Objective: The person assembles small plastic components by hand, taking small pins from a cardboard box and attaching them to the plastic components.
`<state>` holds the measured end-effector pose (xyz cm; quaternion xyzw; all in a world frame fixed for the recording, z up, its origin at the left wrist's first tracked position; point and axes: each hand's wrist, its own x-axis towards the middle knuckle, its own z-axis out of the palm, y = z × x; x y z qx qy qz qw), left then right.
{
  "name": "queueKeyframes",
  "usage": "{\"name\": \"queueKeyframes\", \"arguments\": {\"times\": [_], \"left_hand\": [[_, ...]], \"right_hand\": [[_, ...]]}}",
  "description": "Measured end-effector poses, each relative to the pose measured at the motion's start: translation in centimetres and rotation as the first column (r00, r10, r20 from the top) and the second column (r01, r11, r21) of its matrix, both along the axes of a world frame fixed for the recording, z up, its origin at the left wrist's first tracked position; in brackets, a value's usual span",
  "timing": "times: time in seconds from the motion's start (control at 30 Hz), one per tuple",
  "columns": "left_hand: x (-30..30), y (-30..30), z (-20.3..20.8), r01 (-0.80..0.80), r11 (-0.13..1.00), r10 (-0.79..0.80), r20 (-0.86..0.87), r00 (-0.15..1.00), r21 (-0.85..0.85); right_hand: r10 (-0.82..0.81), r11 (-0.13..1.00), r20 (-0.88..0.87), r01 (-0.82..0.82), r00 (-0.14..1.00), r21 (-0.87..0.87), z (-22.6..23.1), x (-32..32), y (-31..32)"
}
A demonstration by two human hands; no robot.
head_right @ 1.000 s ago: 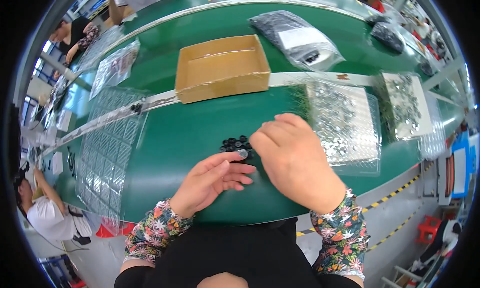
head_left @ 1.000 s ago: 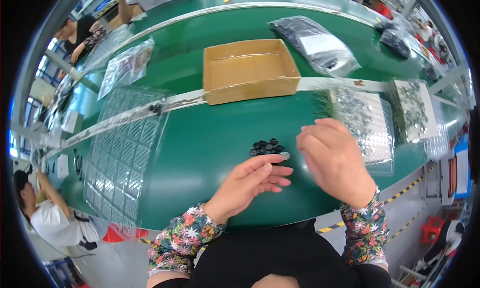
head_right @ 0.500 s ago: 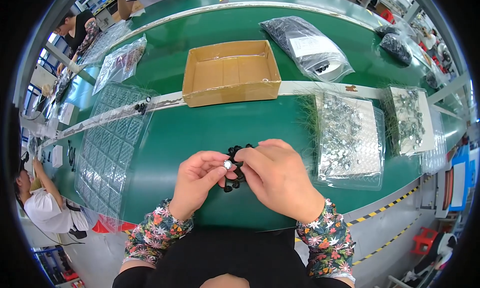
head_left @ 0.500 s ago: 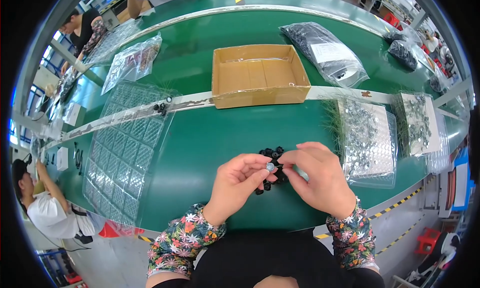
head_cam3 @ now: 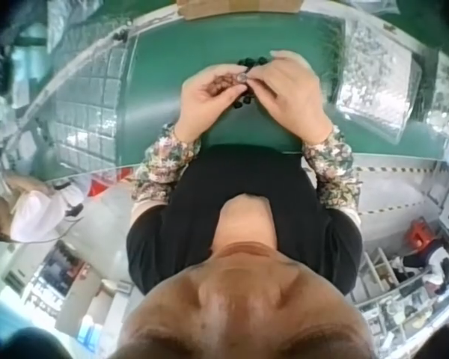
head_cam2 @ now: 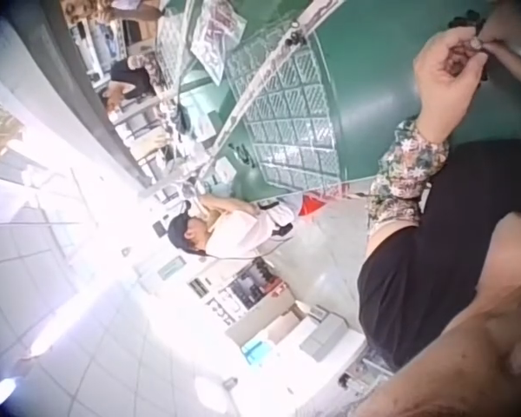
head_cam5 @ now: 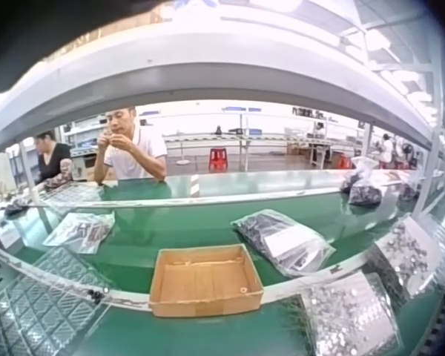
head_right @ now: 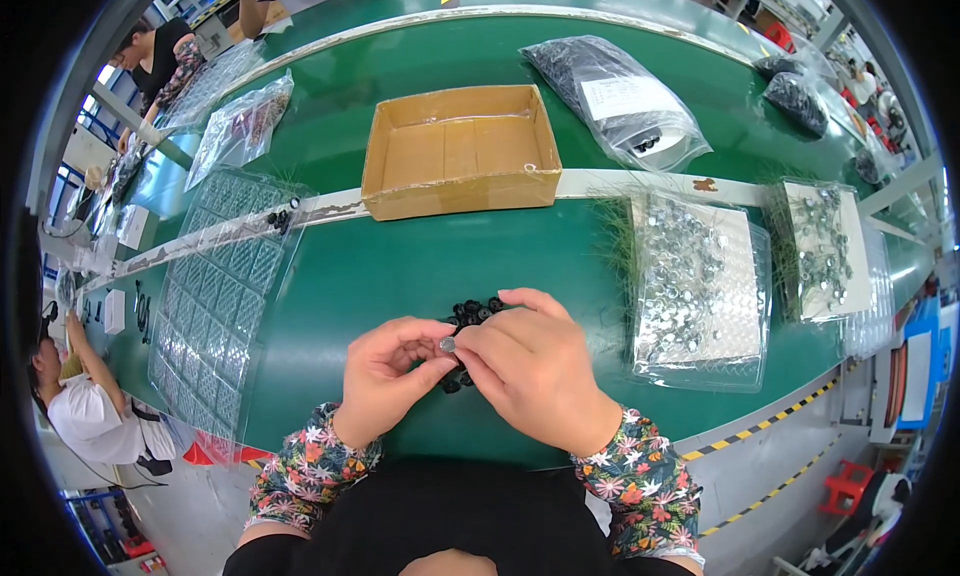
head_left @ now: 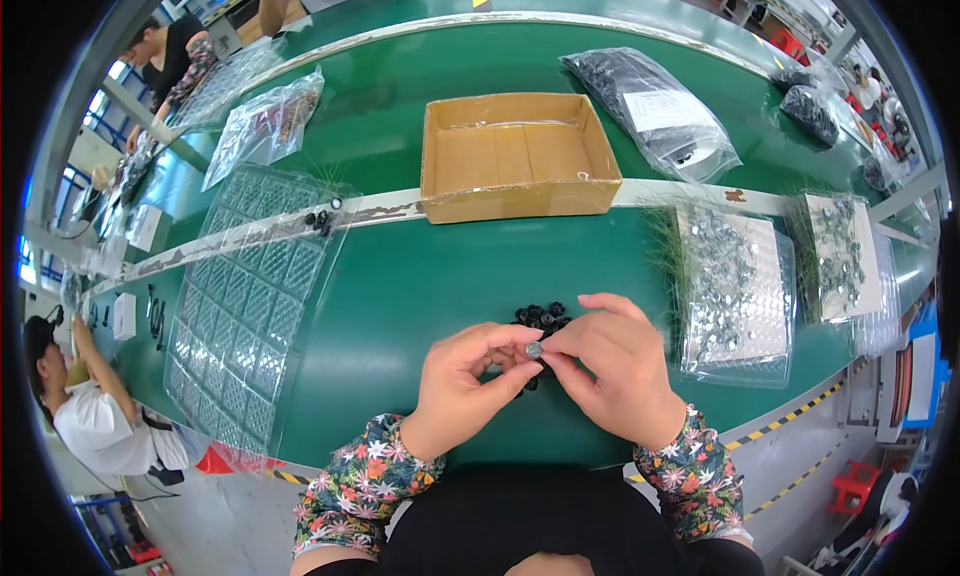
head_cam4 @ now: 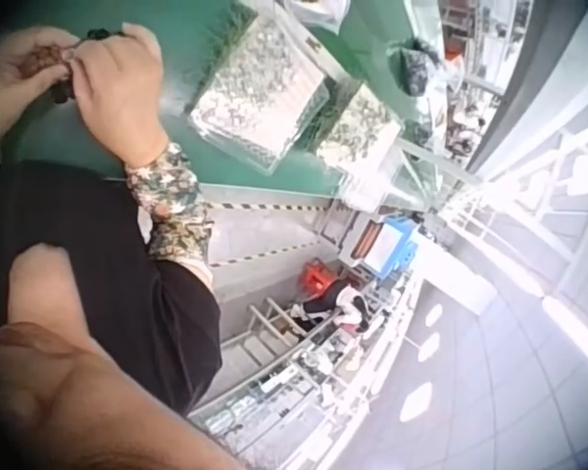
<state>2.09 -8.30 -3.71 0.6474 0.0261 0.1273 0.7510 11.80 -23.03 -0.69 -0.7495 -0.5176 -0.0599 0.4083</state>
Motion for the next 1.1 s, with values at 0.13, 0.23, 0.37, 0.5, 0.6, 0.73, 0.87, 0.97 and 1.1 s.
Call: {"name": "queueKeyframes", "arguments": {"times": [0.13, 0.23, 0.37, 0.5, 0.6, 0.73, 0.87, 0.97, 1.1], "left_hand": [[0.1, 0.2, -0.2, -0.002, 1.000, 0.001, -0.039, 0.999, -0.007], [0.1, 0.3, 0.2, 0.006, 0.999, -0.008, -0.046, 0.999, -0.041], [-0.1, 0.6, 0.2, 0.051, 0.995, -0.059, -0.091, 0.994, -0.089], [-0.1, 0.6, 0.2, 0.074, 0.964, -0.109, -0.127, 0.986, -0.255], [-0.1, 0.6, 0.0, 0.066, 0.959, -0.106, -0.133, 0.985, -0.276], [0.0, 0.7, -0.4, 0.032, 0.969, -0.061, -0.113, 0.992, -0.245], [0.0, 0.8, 0.0, -0.002, 0.966, -0.032, -0.124, 0.992, -0.258], [0.2, 0.7, 0.3, -0.066, 0.965, 0.028, -0.151, 0.988, -0.253], [0.2, 0.9, 0.4, -0.087, 0.969, 0.054, -0.148, 0.988, -0.231]], "right_hand": [[-0.010, 0.999, 0.090, 0.007, 0.996, 0.032, -0.3, -0.1, 0.1], [-0.011, 0.999, 0.137, 0.006, 0.990, 0.032, -0.3, -0.2, 0.1], [-0.046, 0.999, 0.206, 0.041, 0.977, 0.028, -0.2, -0.6, 0.2], [-0.063, 0.998, 0.273, 0.053, 0.960, 0.045, -0.4, -0.9, 0.4], [-0.068, 0.998, 0.313, 0.058, 0.947, 0.040, -0.4, -1.0, 0.4], [-0.050, 0.998, 0.327, 0.039, 0.944, 0.042, -0.4, -1.1, 0.4], [-0.068, 0.997, 0.359, 0.052, 0.931, 0.053, -0.7, -1.0, 0.4], [-0.062, 0.998, 0.369, 0.054, 0.927, 0.032, -0.6, -1.0, 0.3], [-0.061, 0.998, 0.377, 0.058, 0.924, 0.020, -0.4, -1.0, 0.1]]}}
